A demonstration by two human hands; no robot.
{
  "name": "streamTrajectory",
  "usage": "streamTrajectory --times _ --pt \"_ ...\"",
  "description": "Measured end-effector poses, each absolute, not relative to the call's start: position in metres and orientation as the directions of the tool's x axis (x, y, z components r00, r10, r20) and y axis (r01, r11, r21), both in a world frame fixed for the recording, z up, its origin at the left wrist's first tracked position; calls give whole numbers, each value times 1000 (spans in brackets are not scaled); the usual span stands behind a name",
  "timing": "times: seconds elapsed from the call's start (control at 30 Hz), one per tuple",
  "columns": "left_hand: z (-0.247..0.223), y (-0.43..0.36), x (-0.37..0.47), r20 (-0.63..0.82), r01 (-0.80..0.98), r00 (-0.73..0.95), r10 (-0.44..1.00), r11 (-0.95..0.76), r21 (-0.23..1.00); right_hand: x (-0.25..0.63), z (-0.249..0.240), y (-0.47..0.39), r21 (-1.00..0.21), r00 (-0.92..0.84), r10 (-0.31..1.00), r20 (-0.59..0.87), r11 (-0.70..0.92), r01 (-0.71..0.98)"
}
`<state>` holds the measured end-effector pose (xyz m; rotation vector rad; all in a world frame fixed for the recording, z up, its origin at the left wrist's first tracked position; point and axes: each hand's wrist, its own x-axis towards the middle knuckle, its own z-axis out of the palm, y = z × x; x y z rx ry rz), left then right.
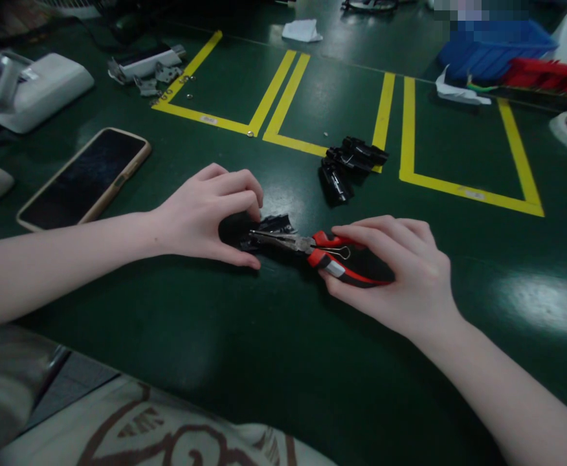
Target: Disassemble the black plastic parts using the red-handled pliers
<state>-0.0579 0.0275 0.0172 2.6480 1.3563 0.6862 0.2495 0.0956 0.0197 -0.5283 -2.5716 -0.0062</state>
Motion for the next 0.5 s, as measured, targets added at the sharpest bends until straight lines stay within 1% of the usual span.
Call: streamTrajectory --times 0.23,0.37,0.5 --pt "19 26 -58 377 756 518 768 -617 218 251 21 97 -81 -803 357 477 928 365" --pt "20 27 -58 357 725 537 764 -635 266 252 20 97 -87 -792 368 487 923 375" --pt "16 30 -59 289 672 596 749 -662 331 253 19 98 -90 -793 376 480 920 382"
